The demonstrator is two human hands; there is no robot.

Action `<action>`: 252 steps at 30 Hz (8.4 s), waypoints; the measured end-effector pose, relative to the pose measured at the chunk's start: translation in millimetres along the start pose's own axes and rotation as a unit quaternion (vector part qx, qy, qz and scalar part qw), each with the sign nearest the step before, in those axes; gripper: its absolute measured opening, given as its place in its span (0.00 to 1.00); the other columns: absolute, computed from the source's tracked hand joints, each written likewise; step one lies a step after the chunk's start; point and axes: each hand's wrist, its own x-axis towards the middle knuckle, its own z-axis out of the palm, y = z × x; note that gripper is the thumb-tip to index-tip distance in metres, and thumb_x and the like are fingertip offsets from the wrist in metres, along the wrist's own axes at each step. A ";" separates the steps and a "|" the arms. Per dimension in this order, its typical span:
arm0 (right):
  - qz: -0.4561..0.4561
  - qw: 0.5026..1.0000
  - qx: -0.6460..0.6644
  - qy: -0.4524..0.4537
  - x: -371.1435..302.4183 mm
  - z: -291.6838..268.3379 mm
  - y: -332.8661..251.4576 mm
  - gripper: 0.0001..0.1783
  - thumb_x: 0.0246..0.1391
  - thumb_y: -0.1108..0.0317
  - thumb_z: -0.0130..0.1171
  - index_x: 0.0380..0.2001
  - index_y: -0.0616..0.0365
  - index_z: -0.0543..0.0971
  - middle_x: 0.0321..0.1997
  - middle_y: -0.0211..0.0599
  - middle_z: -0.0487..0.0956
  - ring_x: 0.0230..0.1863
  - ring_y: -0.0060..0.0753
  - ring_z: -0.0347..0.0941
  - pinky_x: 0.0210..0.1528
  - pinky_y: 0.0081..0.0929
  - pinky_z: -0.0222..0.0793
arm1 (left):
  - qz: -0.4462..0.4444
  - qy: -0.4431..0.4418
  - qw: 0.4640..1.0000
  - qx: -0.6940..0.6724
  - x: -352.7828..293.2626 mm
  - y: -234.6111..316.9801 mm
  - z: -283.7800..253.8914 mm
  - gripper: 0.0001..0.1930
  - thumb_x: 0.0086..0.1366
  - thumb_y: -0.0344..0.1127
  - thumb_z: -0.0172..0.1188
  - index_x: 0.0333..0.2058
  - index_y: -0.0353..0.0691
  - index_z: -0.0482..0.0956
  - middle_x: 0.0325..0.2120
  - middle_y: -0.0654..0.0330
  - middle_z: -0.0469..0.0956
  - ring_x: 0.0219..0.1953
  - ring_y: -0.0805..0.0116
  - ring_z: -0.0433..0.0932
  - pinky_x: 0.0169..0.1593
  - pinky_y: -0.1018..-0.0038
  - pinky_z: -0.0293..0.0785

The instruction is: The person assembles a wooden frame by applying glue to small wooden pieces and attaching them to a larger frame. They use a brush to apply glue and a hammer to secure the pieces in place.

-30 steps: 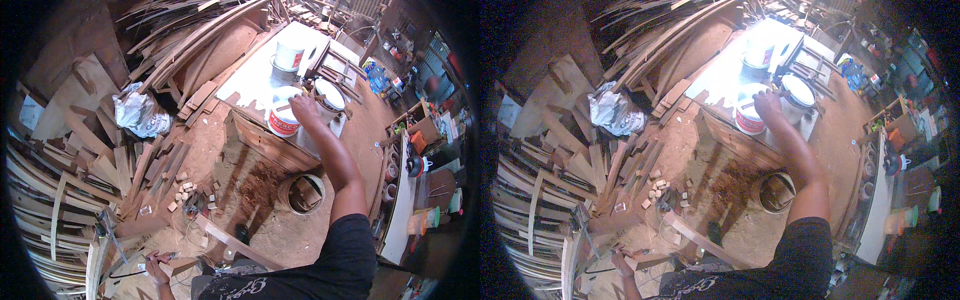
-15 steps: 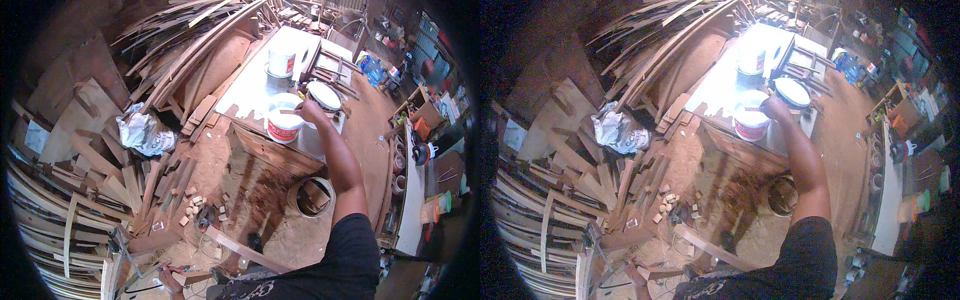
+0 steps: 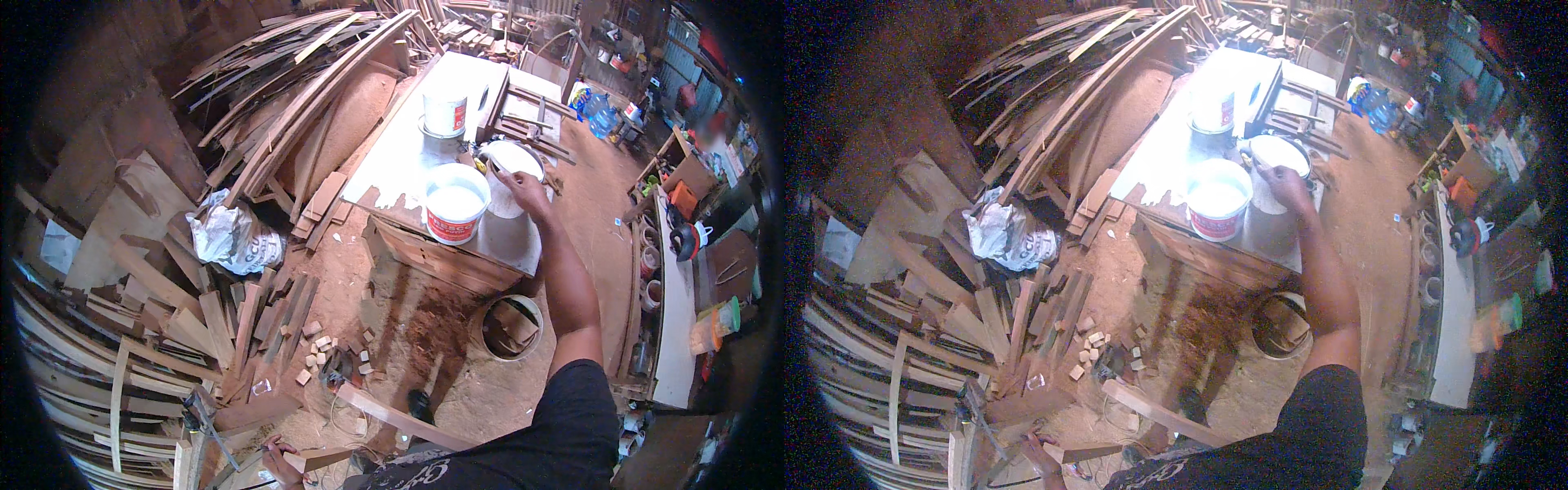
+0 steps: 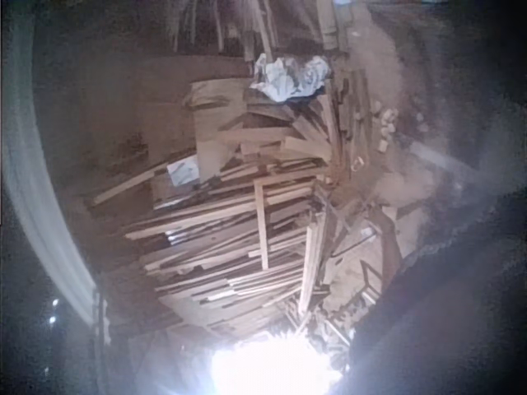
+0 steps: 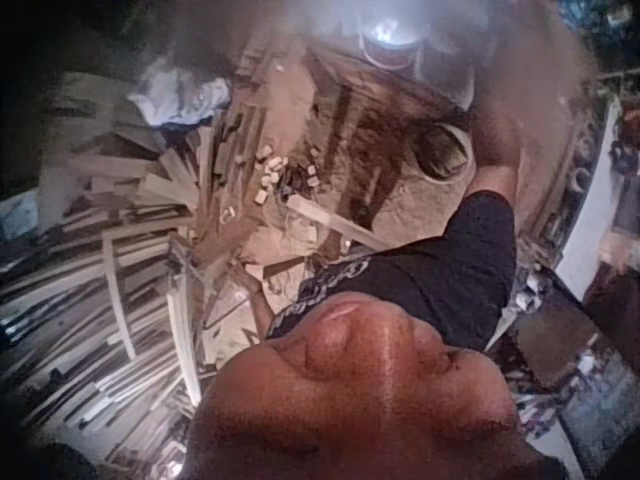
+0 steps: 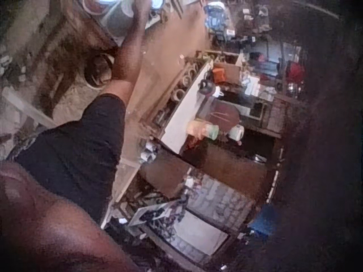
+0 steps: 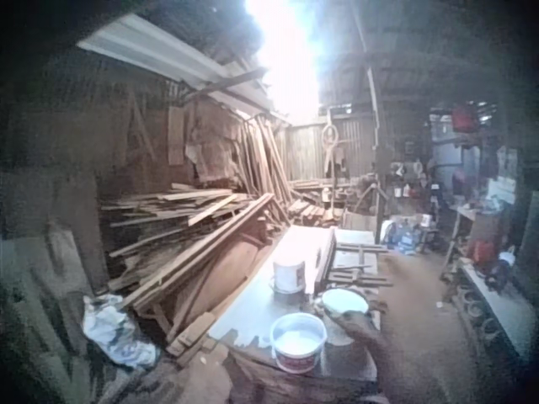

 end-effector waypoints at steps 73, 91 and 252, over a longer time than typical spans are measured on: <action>-0.310 0.598 0.178 -0.717 -1311.6 493.2 -346.3 0.32 0.51 0.70 0.77 0.59 0.58 0.76 0.28 0.21 0.78 0.27 0.12 0.70 0.31 0.16 0.66 | 0.104 0.443 0.864 -0.217 -158.5 -221.6 -713.3 0.18 0.82 0.42 0.42 0.54 0.35 0.75 0.33 0.58 0.83 0.36 0.74 0.80 0.41 0.76 0.75; -0.302 0.679 0.010 -0.669 -1443.5 816.5 -361.9 0.34 0.55 0.53 0.71 0.61 0.58 0.75 0.58 0.49 0.81 0.58 0.48 0.78 0.59 0.39 0.72 | -0.204 0.490 0.843 0.092 -225.0 -341.8 -1011.4 0.11 0.71 0.35 0.65 0.46 0.34 0.82 0.30 0.68 0.78 0.32 0.81 0.72 0.37 0.81 0.70; -0.034 0.834 0.038 -0.549 -1445.0 738.3 -630.5 0.19 0.72 0.49 0.52 0.38 0.55 0.75 0.17 0.21 0.67 0.16 0.18 0.64 0.17 0.25 0.63 | 0.039 0.206 0.956 -0.206 220.9 -426.4 -1087.9 0.13 0.76 0.31 0.52 0.29 0.38 0.69 0.18 0.66 0.68 0.21 0.80 0.65 0.26 0.75 0.65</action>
